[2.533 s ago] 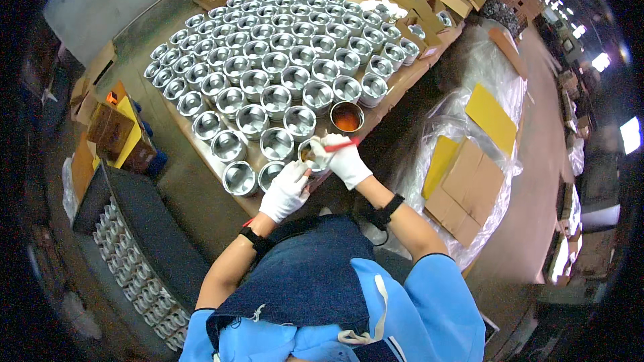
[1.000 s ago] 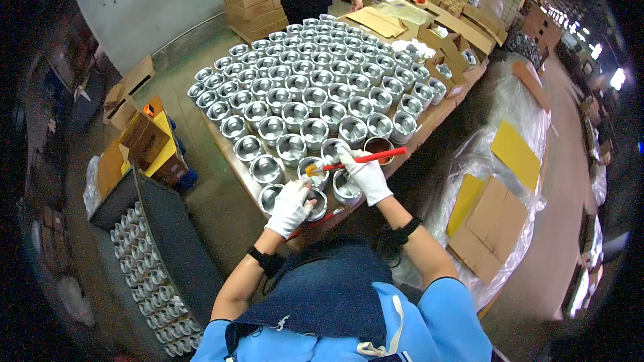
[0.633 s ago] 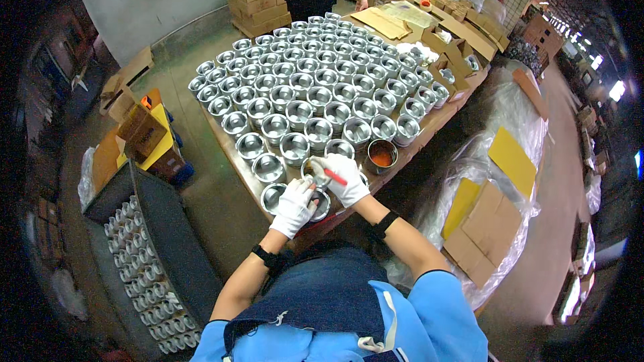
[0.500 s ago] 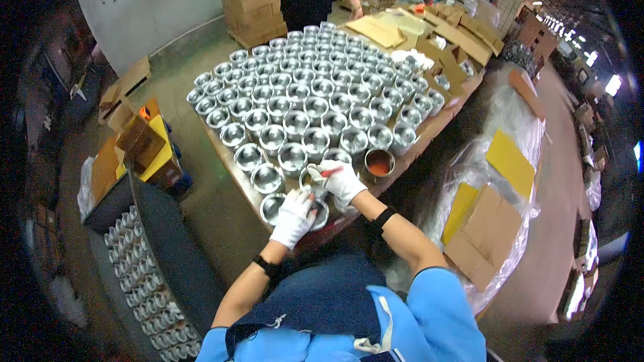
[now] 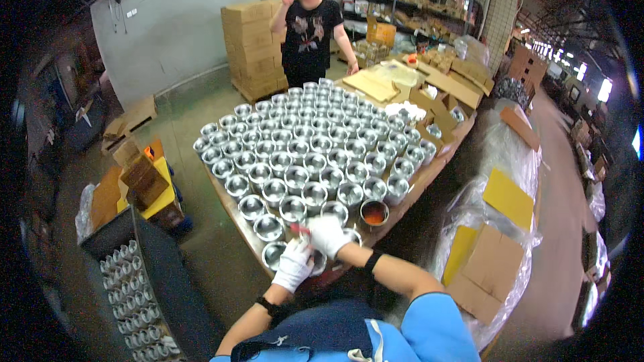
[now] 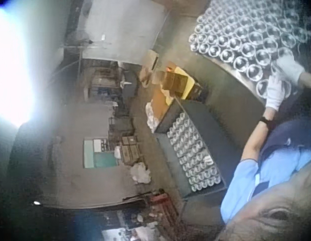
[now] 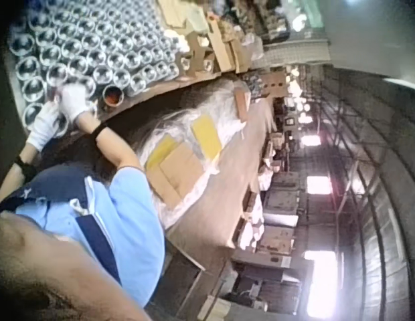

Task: Applying a liquid adhesive or sealant to the grooves of circular metal components using a brush and placing them in a cart.

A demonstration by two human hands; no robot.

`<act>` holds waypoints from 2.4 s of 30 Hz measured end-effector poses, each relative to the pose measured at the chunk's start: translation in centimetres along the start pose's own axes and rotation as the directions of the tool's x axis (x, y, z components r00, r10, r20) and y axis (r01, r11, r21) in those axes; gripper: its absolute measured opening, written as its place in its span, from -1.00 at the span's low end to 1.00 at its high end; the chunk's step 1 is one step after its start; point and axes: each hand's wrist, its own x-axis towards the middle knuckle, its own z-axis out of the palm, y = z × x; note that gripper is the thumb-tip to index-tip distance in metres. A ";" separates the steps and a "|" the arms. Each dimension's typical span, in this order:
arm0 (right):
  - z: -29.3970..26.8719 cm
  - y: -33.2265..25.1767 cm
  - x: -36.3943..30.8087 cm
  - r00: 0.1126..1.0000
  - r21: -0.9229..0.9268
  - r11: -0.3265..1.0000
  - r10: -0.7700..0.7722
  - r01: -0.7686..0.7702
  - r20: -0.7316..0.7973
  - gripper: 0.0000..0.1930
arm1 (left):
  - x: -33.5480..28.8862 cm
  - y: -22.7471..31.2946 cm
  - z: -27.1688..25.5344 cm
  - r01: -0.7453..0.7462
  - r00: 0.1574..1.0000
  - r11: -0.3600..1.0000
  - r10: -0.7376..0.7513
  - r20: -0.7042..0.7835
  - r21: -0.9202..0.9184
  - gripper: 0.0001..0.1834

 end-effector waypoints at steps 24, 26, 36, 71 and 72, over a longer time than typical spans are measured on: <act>0.7 1.5 -6.5 0.815 0.887 0.319 0.571 -0.334 0.102 -0.63 | -6.6 2.0 -2.6 -0.114 0.993 0.992 0.111 -0.045 -0.062 -0.54; 3.4 -0.2 -6.5 0.844 0.844 0.407 0.527 -0.350 0.096 -0.63 | -6.3 2.6 -3.1 -0.111 0.993 0.991 0.108 -0.049 -0.072 -0.53; 6.0 -1.6 -8.6 0.915 0.294 0.891 -0.249 0.345 -0.317 -0.86 | -7.4 2.9 -3.2 -0.086 0.993 0.992 0.078 -0.094 -0.092 -0.53; -9.0 -1.7 0.3 0.976 0.909 0.372 -0.035 -0.188 0.216 0.09 | 6.6 -2.0 -18.0 0.549 0.835 0.513 -0.354 0.421 -0.659 -0.04; -9.0 -1.4 0.3 0.976 0.905 0.381 -0.032 -0.188 0.216 0.09 | 6.9 -1.7 -18.5 0.580 0.814 0.489 -0.369 0.448 -0.651 -0.03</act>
